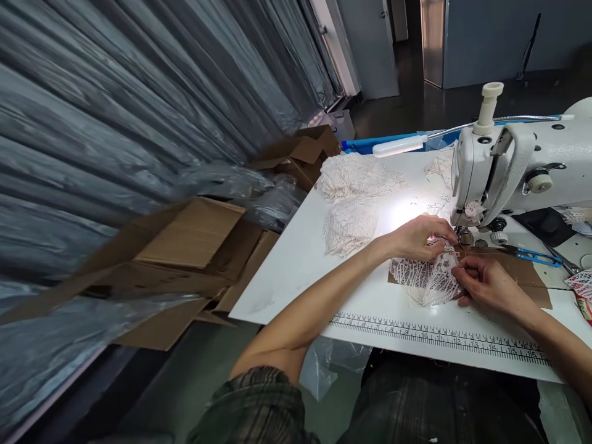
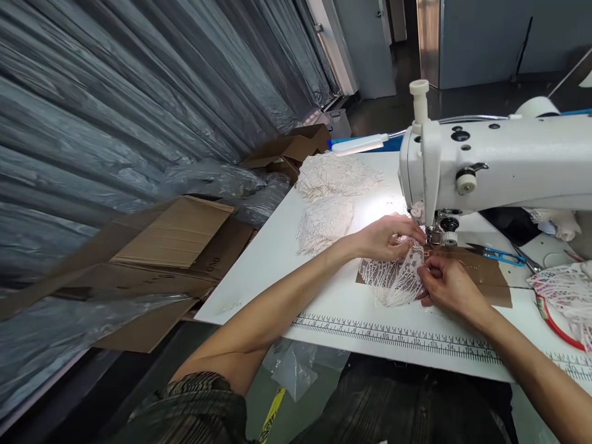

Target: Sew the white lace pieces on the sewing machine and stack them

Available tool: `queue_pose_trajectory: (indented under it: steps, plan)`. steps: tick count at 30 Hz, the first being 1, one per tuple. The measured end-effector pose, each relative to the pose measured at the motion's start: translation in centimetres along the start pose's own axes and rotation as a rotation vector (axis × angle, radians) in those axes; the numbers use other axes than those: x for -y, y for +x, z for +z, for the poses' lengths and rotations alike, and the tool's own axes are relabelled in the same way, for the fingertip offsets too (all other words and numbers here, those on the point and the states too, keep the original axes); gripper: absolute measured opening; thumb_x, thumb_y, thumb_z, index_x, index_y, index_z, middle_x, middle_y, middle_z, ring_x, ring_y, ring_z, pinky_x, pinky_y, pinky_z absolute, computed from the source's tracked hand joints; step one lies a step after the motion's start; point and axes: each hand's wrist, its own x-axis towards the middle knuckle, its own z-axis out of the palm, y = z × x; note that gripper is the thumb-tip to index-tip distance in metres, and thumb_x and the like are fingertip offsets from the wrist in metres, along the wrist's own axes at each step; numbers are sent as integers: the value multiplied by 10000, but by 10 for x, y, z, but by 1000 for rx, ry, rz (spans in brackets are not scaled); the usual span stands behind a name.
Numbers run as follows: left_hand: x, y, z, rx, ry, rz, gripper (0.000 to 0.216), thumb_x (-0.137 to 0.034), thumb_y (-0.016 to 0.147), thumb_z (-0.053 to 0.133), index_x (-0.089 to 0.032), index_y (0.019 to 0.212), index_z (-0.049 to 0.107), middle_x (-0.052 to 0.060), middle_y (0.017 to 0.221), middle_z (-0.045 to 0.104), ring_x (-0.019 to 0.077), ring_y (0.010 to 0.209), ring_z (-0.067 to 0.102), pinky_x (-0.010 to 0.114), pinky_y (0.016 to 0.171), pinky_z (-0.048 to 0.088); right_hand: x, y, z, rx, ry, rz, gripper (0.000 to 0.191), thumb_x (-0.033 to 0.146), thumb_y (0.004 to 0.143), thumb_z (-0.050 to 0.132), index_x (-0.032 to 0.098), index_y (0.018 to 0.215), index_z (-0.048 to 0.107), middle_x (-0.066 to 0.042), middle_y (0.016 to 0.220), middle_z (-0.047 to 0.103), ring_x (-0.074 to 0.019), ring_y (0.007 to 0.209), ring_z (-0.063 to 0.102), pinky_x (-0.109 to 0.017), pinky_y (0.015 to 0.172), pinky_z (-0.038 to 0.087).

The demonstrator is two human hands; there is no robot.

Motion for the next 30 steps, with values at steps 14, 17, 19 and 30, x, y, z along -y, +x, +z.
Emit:
queue_pose_trajectory:
  steps: [14, 17, 19, 30]
  plan:
    - [3, -5, -11, 151, -559, -264, 197, -344, 830, 608, -150, 844, 584, 54, 899, 629, 131, 804, 596, 285, 670, 485, 5, 2, -2, 31, -55, 46, 196, 196, 906, 596, 162, 724, 534, 30, 561, 611, -108, 554, 667, -131, 465, 500]
    - [4, 5, -9, 160, -345, -312, 211, -344, 874, 579, -148, 953, 597, 24, 811, 637, 101, 657, 556, 263, 611, 435, 7, 10, 0, 50, -123, 127, 246, 246, 951, 548, 160, 722, 518, -15, 577, 645, -115, 543, 665, -143, 461, 493]
    - [6, 13, -4, 134, -4, -254, 175, -314, 869, 605, -154, 937, 626, 37, 853, 645, 125, 708, 568, 274, 639, 421, 10, 14, 1, 49, -188, 164, 301, 298, 949, 556, 165, 684, 500, -36, 565, 647, -119, 485, 639, -176, 457, 507]
    - [-10, -45, 20, -55, 440, 339, 284, -402, 936, 552, -136, 981, 639, 79, 984, 660, 157, 808, 595, 300, 693, 479, 0, 5, -42, -52, -746, -248, 351, 455, 906, 435, 213, 694, 577, -15, 573, 623, -139, 481, 569, -245, 449, 411]
